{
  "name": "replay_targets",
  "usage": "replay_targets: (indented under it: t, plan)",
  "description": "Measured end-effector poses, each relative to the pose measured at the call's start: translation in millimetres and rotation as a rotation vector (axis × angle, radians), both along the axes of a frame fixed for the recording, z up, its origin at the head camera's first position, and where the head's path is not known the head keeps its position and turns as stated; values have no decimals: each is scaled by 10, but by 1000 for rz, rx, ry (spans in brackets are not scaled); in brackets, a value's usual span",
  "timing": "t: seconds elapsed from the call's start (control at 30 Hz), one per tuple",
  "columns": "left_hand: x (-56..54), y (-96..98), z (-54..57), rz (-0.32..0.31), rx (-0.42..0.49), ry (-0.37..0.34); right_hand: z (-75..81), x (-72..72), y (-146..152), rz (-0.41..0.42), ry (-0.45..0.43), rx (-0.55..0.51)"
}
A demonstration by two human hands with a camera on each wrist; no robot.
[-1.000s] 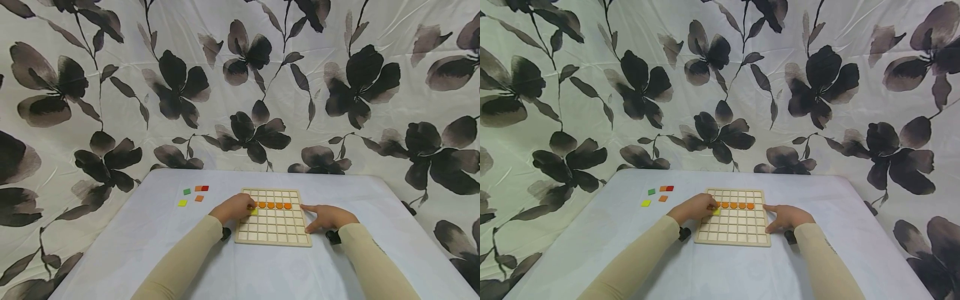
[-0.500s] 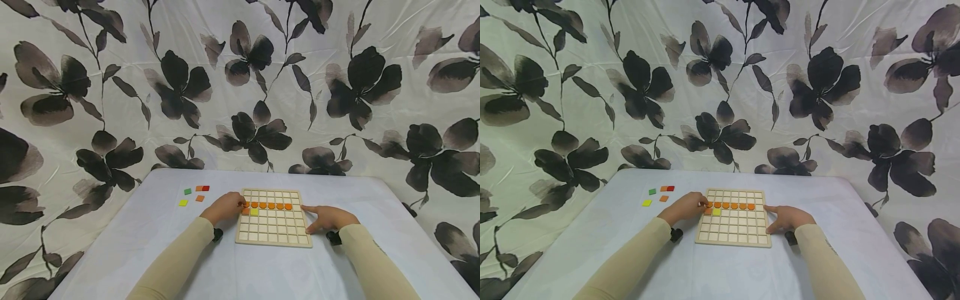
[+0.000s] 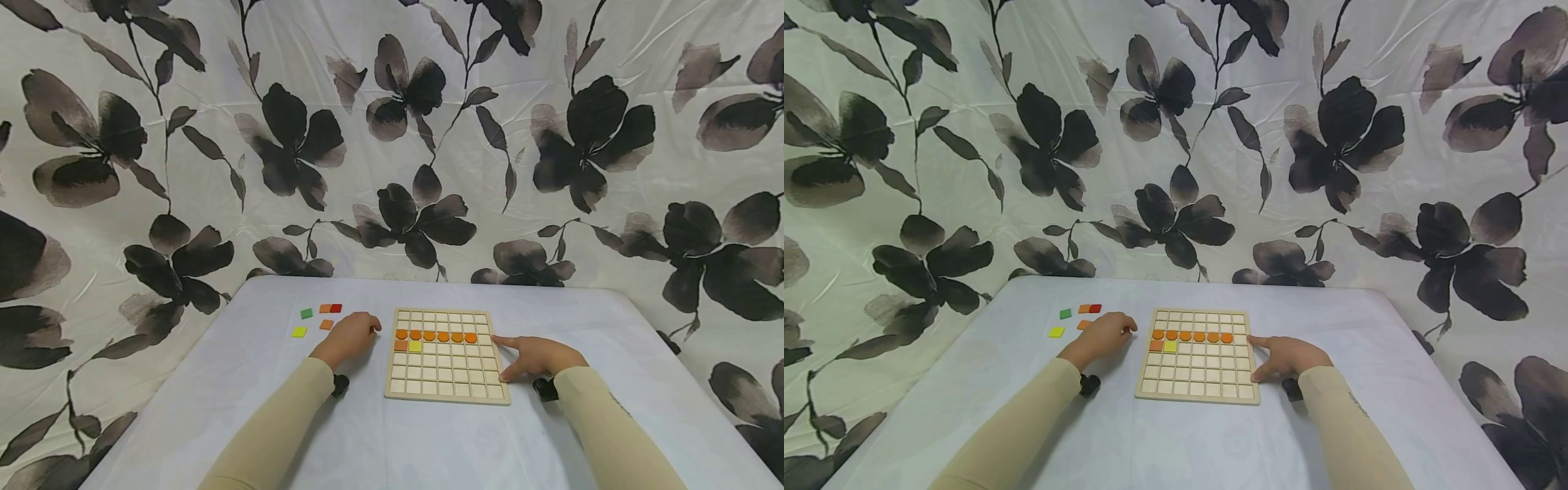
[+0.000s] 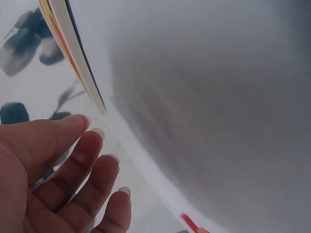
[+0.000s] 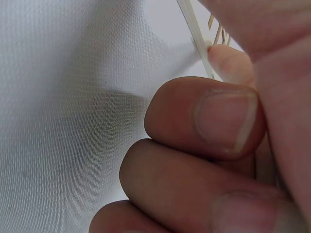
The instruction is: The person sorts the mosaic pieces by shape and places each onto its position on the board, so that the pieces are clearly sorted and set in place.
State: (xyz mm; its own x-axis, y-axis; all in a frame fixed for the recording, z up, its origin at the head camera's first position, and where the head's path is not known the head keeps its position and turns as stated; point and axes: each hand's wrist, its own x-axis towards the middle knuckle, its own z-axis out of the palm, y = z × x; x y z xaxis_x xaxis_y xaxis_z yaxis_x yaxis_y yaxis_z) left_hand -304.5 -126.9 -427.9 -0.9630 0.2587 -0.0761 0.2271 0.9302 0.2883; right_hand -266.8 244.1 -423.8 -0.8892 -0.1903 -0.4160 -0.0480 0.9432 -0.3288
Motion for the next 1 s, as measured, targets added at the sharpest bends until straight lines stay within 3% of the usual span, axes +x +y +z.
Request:
replay_targets:
  t: [0.23, 0.43, 0.6, 0.83, 1.0]
  plan:
    - [2, -134, 63, 41, 49, 1, 12, 0, 2, -10, -7, 1]
    - [-6, -272, 40, 105, 78, -2, 19, 26, -2, -14, -10, -21]
    - [-6, -404, 33, 115, 80, 20, 28, 32, -10, -14, -5, -17]
    - [-10, -605, 54, 124, 5, 66, 16, 18, -17, -12, -7, -16]
    - [1, -734, 61, 166, -54, 84, 8, 12, -12, -16, -9, -18]
